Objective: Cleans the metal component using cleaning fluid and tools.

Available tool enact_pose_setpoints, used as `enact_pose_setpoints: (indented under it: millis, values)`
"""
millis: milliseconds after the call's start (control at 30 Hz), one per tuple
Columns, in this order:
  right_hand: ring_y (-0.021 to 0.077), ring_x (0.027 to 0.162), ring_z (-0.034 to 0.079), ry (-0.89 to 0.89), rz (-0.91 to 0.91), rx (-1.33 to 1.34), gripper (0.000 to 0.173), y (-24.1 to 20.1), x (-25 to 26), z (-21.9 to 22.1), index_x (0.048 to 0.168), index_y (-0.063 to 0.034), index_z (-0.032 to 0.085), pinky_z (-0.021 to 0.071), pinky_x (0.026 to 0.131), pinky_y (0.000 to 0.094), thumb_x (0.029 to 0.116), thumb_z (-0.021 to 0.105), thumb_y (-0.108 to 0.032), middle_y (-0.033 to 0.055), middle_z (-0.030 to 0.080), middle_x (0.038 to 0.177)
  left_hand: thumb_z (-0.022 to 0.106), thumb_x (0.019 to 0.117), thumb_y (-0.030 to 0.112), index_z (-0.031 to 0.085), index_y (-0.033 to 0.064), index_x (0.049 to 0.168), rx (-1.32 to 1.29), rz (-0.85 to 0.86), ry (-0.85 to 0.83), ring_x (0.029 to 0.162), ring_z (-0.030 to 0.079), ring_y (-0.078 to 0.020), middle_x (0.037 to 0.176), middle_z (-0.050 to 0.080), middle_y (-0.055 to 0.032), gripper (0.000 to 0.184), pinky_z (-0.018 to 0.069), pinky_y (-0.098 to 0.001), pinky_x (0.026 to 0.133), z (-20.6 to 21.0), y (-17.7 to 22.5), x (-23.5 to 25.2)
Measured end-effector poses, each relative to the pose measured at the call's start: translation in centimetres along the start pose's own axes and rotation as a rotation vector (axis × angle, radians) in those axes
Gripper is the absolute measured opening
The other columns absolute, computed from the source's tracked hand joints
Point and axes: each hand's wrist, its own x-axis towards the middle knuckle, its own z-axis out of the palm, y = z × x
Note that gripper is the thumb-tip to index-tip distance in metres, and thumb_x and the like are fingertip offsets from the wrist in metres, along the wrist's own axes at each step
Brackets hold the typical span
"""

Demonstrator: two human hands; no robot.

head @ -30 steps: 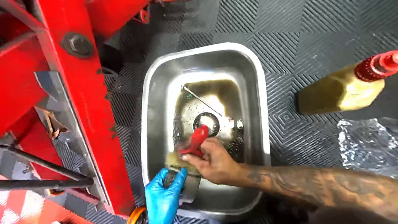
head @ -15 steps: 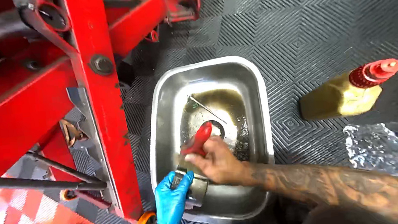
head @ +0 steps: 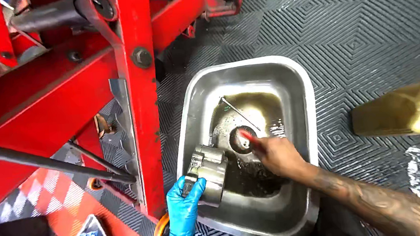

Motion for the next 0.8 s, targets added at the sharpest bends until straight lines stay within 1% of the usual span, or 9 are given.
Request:
enact_pose_setpoints:
  millis: [67,167,300,400,467,567,667,733,800]
  values:
    - [0.0124,0.077,0.069,0.218,-0.152,0.421,0.013,-3.5,-0.4,-1.1,0.107,-0.0191,0.074,0.0596,0.069,0.04,0.097,0.071,-0.027,-0.0036,0.072,0.089,0.076,0.087,0.012,0.074,0.0029,0.093,0.033,-0.02,-0.026,0.072,0.072,-0.0177,0.081,0.074,-0.0089,0.011,0.063,-0.032,0.068,0.3,-0.1,0.2]
    - [0.0073,0.089,0.071,0.158,-0.433,0.799,0.02,-7.8,-0.2,-0.4,0.118,-0.0139,0.073,0.0636,0.079,0.0318,0.0982,0.07,-0.018,-0.0031,0.074,0.106,0.082,0.0807,0.013,0.074,0.003,0.104,0.057,-0.075,-0.116,0.083,0.075,-0.0205,0.092,0.076,-0.0104,0.026,0.0649,-0.035,0.076,0.8,-0.1,0.9]
    - [0.0092,0.08,0.069,0.24,-0.432,0.583,0.015,-6.1,1.7,-0.1,0.111,-0.0137,0.073,0.0609,0.072,0.0351,0.0978,0.07,-0.021,-0.0014,0.073,0.094,0.09,0.073,0.019,0.074,0.0069,0.104,0.144,-0.128,-0.185,0.088,0.075,-0.0179,0.093,0.077,-0.0059,0.037,0.065,-0.0356,0.082,1.7,-0.4,0.6]
    - [0.0069,0.088,0.071,0.267,-0.515,0.573,0.016,-5.2,0.9,0.9,0.111,-0.0124,0.074,0.0626,0.081,0.0323,0.0978,0.071,-0.021,-0.0027,0.075,0.098,0.089,0.0744,0.023,0.074,0.0106,0.106,0.225,-0.183,-0.229,0.089,0.075,-0.016,0.095,0.077,-0.0027,0.038,0.0649,-0.0368,0.083,2.1,0.1,1.1]
    - [0.0127,0.089,0.071,0.266,-0.445,0.366,0.019,-3.2,1.9,0.9,0.112,-0.0124,0.073,0.0612,0.082,0.0397,0.098,0.069,-0.025,0.0004,0.074,0.099,0.088,0.075,0.027,0.072,0.0158,0.112,0.346,-0.225,-0.315,0.092,0.074,-0.0118,0.099,0.076,0.0019,0.042,0.064,-0.0364,0.085,2.2,0.7,2.0]
    - [0.0265,0.089,0.072,0.193,-0.193,0.089,0.023,-0.1,3.0,1.0,0.117,-0.0149,0.072,0.0588,0.078,0.0544,0.0978,0.069,-0.027,0.0065,0.074,0.101,0.083,0.0776,0.013,0.063,0.0126,0.129,0.278,-0.287,-0.474,0.103,0.072,-0.0144,0.113,0.074,-0.0026,0.055,0.0625,-0.0368,0.091,1.2,1.6,3.5]
    - [0.0357,0.091,0.071,-0.057,0.0,-0.264,0.021,1.8,2.2,1.8,0.112,-0.0153,0.072,0.0563,0.075,0.0584,0.0965,0.063,-0.027,0.0124,0.072,0.099,0.077,0.0853,0.003,0.063,0.0072,0.13,0.095,-0.272,-0.515,0.105,0.072,-0.0228,0.116,0.073,-0.0108,0.047,0.0621,-0.0396,0.092,0.5,1.0,4.3]
    - [0.0385,0.101,0.069,-0.293,0.072,-0.397,0.024,1.8,1.4,1.8,0.116,-0.0134,0.071,0.0545,0.082,0.0599,0.0974,0.058,-0.023,0.0163,0.072,0.106,0.073,0.0928,0.007,0.065,0.0076,0.127,0.099,-0.207,-0.483,0.1,0.072,-0.0217,0.111,0.074,-0.0098,0.035,0.0617,-0.0378,0.09,0.6,0.6,4.5]
    - [0.0384,0.099,0.07,-0.265,0.079,-0.352,0.024,1.6,0.9,1.1,0.114,-0.0124,0.072,0.055,0.082,0.0597,0.0987,0.058,-0.024,0.0167,0.072,0.103,0.069,0.0986,0.019,0.067,0.0103,0.123,0.224,-0.112,-0.423,0.093,0.072,-0.0157,0.103,0.075,-0.0044,0.026,0.0612,-0.0347,0.087,1.2,0.0,4.5]
